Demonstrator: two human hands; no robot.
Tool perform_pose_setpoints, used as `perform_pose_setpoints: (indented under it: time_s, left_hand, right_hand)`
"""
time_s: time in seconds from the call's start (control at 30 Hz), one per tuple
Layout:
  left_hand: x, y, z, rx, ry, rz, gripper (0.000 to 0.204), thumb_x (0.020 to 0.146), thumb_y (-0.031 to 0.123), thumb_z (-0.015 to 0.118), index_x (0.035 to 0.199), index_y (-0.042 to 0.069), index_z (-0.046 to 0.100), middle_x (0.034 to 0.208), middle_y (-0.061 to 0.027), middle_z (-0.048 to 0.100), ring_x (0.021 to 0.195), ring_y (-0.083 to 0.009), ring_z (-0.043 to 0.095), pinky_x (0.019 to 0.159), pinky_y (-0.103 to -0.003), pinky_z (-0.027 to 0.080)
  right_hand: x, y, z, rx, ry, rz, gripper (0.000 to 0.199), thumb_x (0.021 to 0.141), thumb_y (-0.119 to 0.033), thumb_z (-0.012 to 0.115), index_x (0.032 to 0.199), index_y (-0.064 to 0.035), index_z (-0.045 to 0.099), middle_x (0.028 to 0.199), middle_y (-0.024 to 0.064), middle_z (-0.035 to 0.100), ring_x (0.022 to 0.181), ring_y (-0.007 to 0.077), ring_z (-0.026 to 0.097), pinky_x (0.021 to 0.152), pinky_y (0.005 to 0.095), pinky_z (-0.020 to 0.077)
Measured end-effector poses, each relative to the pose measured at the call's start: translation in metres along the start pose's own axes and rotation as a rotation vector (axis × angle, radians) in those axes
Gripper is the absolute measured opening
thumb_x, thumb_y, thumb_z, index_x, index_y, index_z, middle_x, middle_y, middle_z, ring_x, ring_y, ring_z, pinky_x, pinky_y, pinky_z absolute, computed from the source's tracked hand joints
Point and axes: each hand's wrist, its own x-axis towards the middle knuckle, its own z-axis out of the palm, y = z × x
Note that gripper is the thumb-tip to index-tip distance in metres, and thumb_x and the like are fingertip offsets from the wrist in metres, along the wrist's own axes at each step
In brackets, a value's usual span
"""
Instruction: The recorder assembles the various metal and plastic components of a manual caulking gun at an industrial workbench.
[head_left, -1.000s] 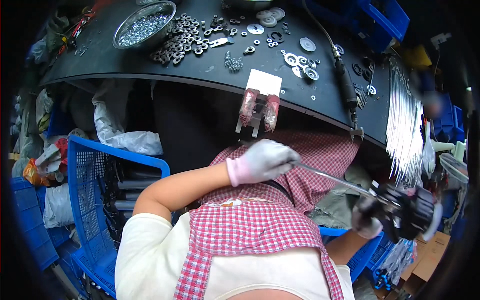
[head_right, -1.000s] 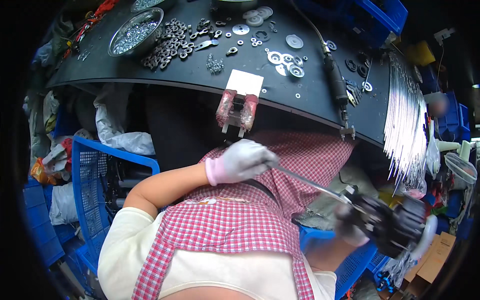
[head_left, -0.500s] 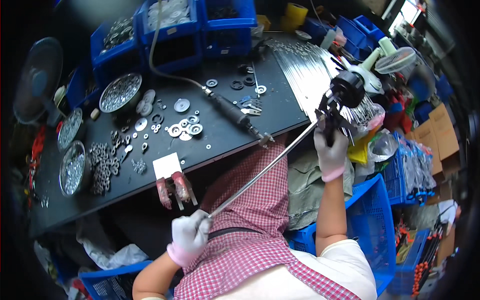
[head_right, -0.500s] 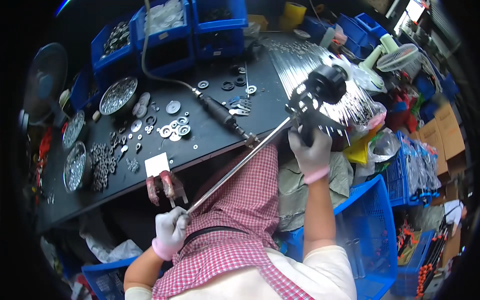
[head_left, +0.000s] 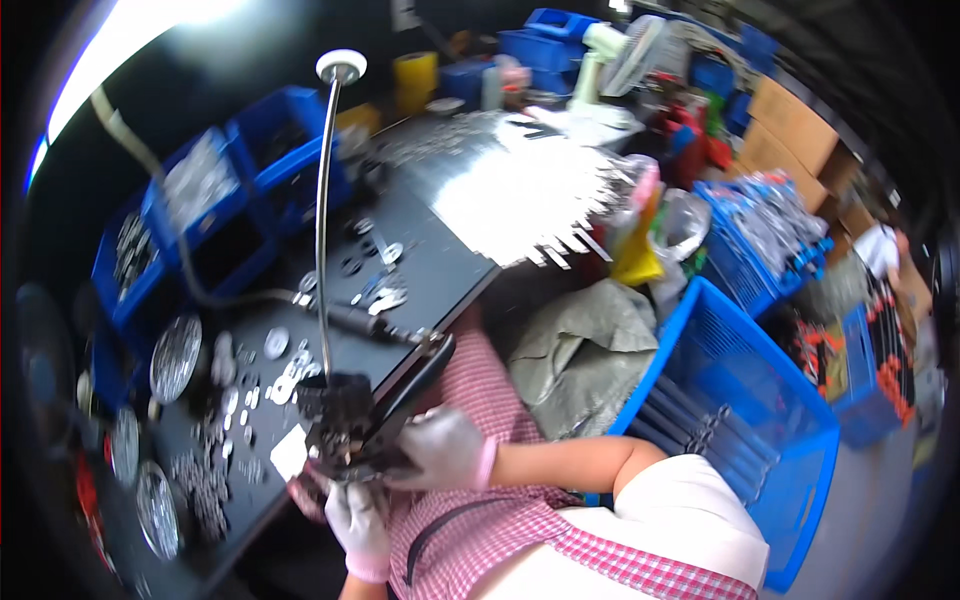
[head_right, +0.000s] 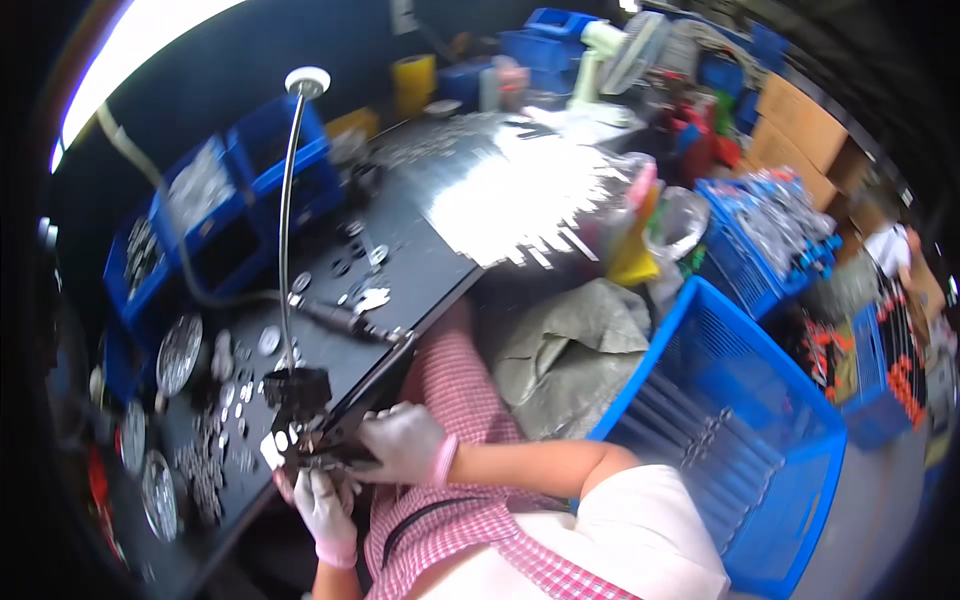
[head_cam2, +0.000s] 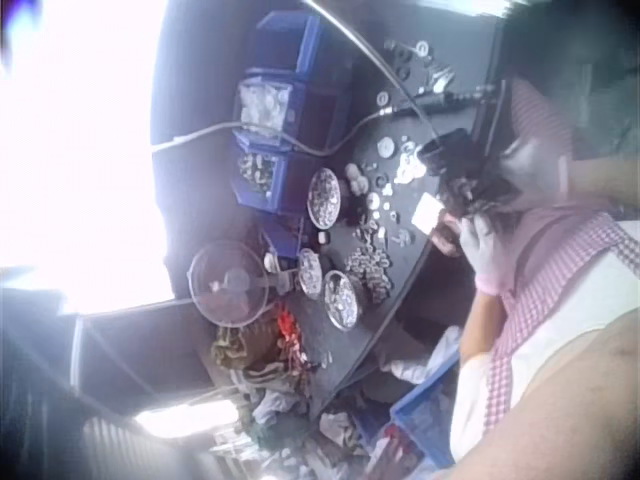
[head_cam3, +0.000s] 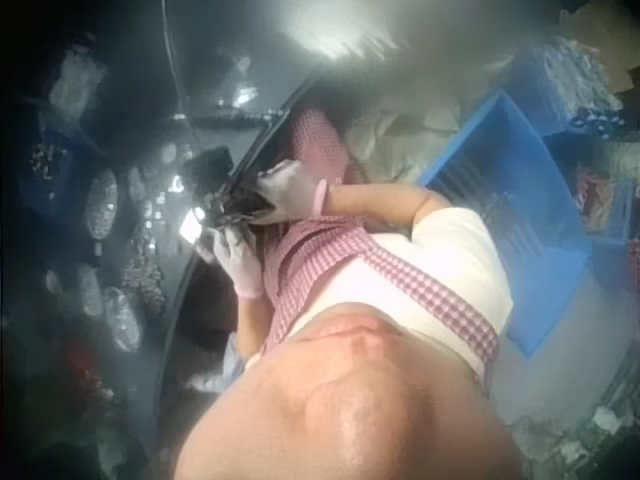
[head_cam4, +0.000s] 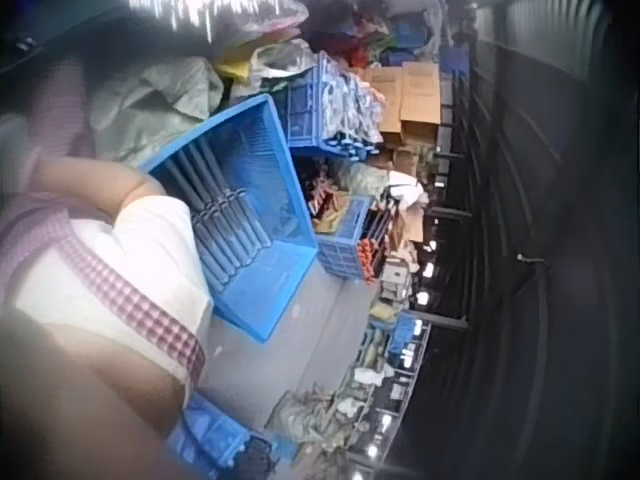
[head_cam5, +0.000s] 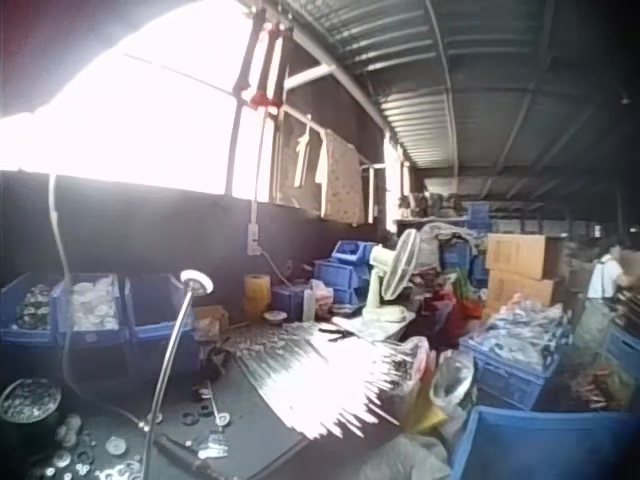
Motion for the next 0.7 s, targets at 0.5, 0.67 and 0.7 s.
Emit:
perform_pose_setpoints:
  time_s: [0.5,0.67,0.7]
  left_hand:
    - [0.017,0.014,-0.022,0.715,-0.818,0.187,0.050,0.098,0.045,0.044,0.082,0.001,0.063,0.059,-0.0088,0.052,0.048,-0.0238,0.050,0.047,-0.034,0.034]
    - [0.023,0.015,0.028,0.884,-0.888,0.574,0.043,0.097,0.040,0.047,0.076,0.004,0.060,0.060,-0.0103,0.051,0.053,-0.0332,0.050,0.051,-0.041,0.036]
    - [0.024,0.014,0.036,0.926,-0.910,0.574,0.043,0.097,0.040,0.047,0.076,0.004,0.060,0.060,-0.0103,0.051,0.053,-0.0329,0.050,0.051,-0.041,0.036]
  right_hand:
    - [-0.150,0.117,-0.281,-0.204,0.567,0.248,0.056,0.096,-0.050,0.048,0.113,0.0015,0.063,0.086,0.0069,0.064,0.072,0.0146,0.060,0.062,0.0254,0.0460]
    - [-0.192,0.145,-0.288,-0.179,0.263,0.651,0.063,0.100,-0.051,0.034,0.085,0.0011,0.066,0.064,0.0083,0.057,0.057,0.0164,0.055,0.057,0.0284,0.0426]
    - [-0.197,0.149,-0.294,-0.140,0.003,0.972,0.068,0.098,-0.056,0.032,0.092,0.0021,0.067,0.073,0.0070,0.061,0.059,0.0103,0.056,0.056,0.0255,0.0426]
